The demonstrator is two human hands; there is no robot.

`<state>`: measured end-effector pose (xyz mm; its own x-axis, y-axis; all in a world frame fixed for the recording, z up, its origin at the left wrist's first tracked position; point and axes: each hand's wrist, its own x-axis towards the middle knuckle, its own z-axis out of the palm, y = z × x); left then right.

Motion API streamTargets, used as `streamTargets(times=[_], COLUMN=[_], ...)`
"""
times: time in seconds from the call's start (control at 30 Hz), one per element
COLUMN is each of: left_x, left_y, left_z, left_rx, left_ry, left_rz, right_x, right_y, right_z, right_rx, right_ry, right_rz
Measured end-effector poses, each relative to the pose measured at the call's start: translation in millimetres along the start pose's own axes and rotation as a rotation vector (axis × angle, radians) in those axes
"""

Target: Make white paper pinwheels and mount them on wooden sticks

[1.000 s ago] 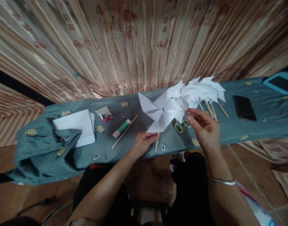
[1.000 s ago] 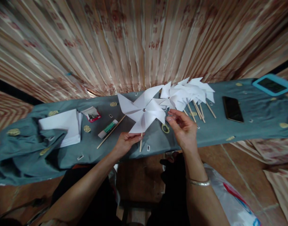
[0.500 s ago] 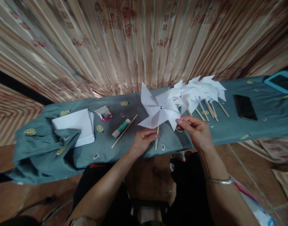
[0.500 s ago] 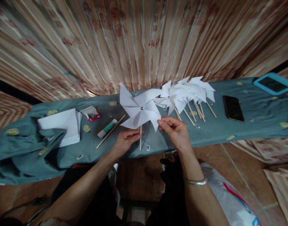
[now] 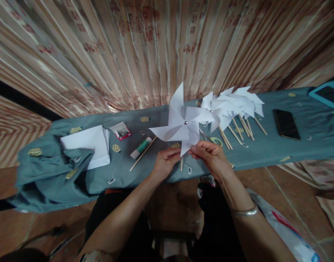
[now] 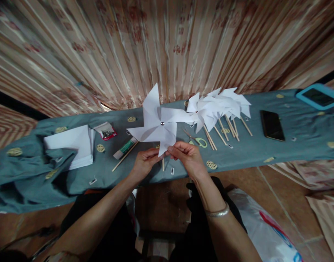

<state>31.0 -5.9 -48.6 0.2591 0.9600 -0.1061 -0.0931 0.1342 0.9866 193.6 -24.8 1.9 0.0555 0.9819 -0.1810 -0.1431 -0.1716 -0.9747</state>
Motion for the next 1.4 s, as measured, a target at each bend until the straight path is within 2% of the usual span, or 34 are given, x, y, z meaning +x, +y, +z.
streamTargets(times=[0.23,0.43,0.5,0.63,0.7,0.83,1.0,1.17,1.4], left_x=[-1.8,-1.2,-0.8,-1.8,-3.0,-4.0,-1.1,0.4,1.5], left_y=[4.9,1.1,-0.4,0.8,3.0,4.0,-1.0,-2.1,-2.3], left_z=[1.0,-0.9,-1.6,-1.7,-1.2,0.3,0.0,-3.2,-2.4], left_rx=[-0.007,-0.061,-0.086,-0.091,-0.073,-0.05,-0.042,0.039,0.015], left_ry=[-0.024,-0.038,-0.01,-0.006,-0.041,-0.091,-0.045,-0.014,0.018], left_rz=[-0.003,-0.03,-0.061,-0.114,-0.122,-0.125,-0.117,-0.009,-0.013], right_x=[0.3,-3.2,-3.2,4.8,11.1,17.4,13.8,10.1,5.8], right_y=[2.9,-1.0,-5.1,-10.1,-8.5,-1.5,-0.1,-1.9,-1.3], right_z=[6.1,1.8,-8.6,-36.2,-46.1,-51.2,-46.0,-40.1,-25.3], right_rx=[0.024,-0.097,-0.099,-0.074,-0.107,-0.196,-0.2,-0.119,-0.093], right_ry=[-0.029,-0.069,0.022,0.374,0.445,0.368,0.381,0.327,0.216], right_rz=[0.0,-0.056,-0.125,-0.346,-0.409,-0.37,-0.362,-0.263,-0.127])
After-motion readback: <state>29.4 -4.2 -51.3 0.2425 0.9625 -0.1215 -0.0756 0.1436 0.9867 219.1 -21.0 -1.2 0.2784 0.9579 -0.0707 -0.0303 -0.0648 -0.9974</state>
